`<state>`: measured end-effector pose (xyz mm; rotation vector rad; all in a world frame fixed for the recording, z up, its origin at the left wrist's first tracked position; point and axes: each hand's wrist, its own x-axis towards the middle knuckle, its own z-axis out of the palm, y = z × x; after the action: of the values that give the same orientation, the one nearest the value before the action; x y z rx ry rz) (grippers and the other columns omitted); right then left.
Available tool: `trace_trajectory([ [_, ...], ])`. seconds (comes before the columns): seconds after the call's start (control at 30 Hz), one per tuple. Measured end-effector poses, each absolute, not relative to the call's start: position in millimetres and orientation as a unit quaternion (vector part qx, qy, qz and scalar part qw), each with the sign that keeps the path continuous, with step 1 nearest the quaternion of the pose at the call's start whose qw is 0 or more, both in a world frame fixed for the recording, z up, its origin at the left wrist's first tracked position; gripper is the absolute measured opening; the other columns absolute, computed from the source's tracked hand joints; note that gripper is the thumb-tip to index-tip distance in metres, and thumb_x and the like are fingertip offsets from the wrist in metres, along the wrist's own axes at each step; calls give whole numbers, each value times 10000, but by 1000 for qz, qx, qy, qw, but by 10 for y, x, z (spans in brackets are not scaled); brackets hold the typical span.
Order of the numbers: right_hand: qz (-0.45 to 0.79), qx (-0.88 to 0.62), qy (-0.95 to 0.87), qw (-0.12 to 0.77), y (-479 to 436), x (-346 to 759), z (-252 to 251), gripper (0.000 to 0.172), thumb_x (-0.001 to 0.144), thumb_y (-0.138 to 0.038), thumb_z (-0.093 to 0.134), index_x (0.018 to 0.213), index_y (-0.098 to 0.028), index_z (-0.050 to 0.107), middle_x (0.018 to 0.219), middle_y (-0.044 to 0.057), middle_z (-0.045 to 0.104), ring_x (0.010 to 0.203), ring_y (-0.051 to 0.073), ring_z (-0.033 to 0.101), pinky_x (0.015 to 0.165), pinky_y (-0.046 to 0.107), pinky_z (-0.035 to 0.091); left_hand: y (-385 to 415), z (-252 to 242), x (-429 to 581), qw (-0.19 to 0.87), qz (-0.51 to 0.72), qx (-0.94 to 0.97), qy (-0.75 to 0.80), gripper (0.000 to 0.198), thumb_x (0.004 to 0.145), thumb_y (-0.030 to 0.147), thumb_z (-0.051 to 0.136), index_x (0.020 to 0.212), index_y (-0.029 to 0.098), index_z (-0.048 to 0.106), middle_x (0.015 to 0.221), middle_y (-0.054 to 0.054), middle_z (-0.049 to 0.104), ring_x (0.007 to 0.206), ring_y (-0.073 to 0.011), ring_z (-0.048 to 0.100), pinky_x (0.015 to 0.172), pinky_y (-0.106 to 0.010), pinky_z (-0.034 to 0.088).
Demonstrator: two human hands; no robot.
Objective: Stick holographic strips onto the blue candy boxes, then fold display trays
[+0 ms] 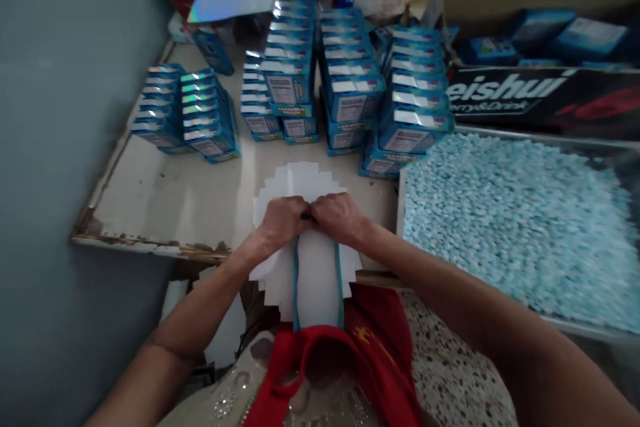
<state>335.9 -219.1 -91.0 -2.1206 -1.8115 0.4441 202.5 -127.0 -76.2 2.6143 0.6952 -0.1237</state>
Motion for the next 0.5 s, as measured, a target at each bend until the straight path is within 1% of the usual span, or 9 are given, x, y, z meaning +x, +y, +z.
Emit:
trace_trajectory([
  [0.1, 144, -724, -667, 103, -2199, 3353, -884, 99, 809, -223, 729, 714, -201, 715, 795, 131, 745, 789, 290, 719, 645, 347, 448, -1342, -803, 1991, 233, -16, 937, 259, 93, 849, 234, 689, 839, 204, 776, 890, -91, 754, 876, -264, 718, 733, -348, 504],
  [0.17, 169, -720, -662, 123, -2200, 3440, -818, 20, 783, -209, 764, 770, -207, 749, 837, 111, 762, 799, 283, 721, 655, 344, 471, -1304, -782, 1964, 251, 8, 930, 269, 114, 855, 206, 672, 866, 220, 785, 917, -80, 763, 884, -256, 718, 734, -346, 500],
  [0.2, 205, -711, -654, 156, -2214, 3508, -775, 55, 780, -228, 782, 832, -217, 771, 874, 94, 773, 800, 266, 722, 665, 337, 486, -1238, -743, 1922, 263, 23, 924, 276, 114, 844, 201, 682, 869, 235, 788, 927, -68, 767, 890, -252, 717, 738, -343, 498],
  [0.27, 270, -692, -621, 250, -2285, 3669, -684, 206, 813, -306, 784, 1006, -235, 790, 971, 68, 786, 807, 219, 720, 703, 317, 511, -996, -606, 1736, 275, 55, 910, 306, 98, 804, 213, 720, 850, 264, 790, 926, -39, 773, 897, -246, 711, 754, -339, 497],
  [0.33, 262, -710, -576, 309, -2414, 3811, -610, 300, 871, -364, 734, 1130, -217, 772, 1000, 69, 782, 816, 190, 712, 737, 308, 509, -622, -418, 1391, 242, 78, 897, 361, 74, 792, 274, 739, 844, 261, 790, 924, -38, 771, 898, -251, 694, 782, -353, 492],
  [0.37, 236, -734, -558, 306, -2486, 3856, -589, 311, 892, -363, 711, 1150, -198, 765, 984, 76, 777, 821, 190, 708, 747, 311, 502, -407, -322, 1170, 213, 81, 889, 396, 87, 782, 309, 748, 828, 246, 786, 895, -45, 762, 882, -251, 679, 790, -363, 487],
  [0.4, 210, -762, -544, 283, -2551, 3879, -581, 309, 898, -347, 705, 1152, -179, 761, 957, 80, 771, 823, 195, 703, 756, 317, 496, -188, -233, 932, 188, 86, 880, 427, 138, 773, 352, 751, 824, 227, 779, 886, -49, 753, 875, -252, 661, 797, -374, 481],
  [0.43, 191, -785, -535, 248, -2598, 3879, -586, 308, 897, -322, 706, 1157, -165, 754, 941, 83, 765, 830, 203, 698, 767, 322, 492, 20, -157, 692, 189, 76, 878, 434, 204, 810, 404, 710, 869, 218, 770, 909, -41, 742, 880, -236, 643, 802, -368, 481],
  [0.5, 171, -809, -532, 183, -2616, 3829, -635, 371, 894, -293, 704, 1235, -148, 711, 1011, 106, 750, 905, 230, 691, 812, 332, 488, 365, -64, 261, 197, 71, 852, 480, 273, 863, 447, 603, 824, 199, 710, 816, -22, 694, 796, -200, 603, 738, -336, 492],
])
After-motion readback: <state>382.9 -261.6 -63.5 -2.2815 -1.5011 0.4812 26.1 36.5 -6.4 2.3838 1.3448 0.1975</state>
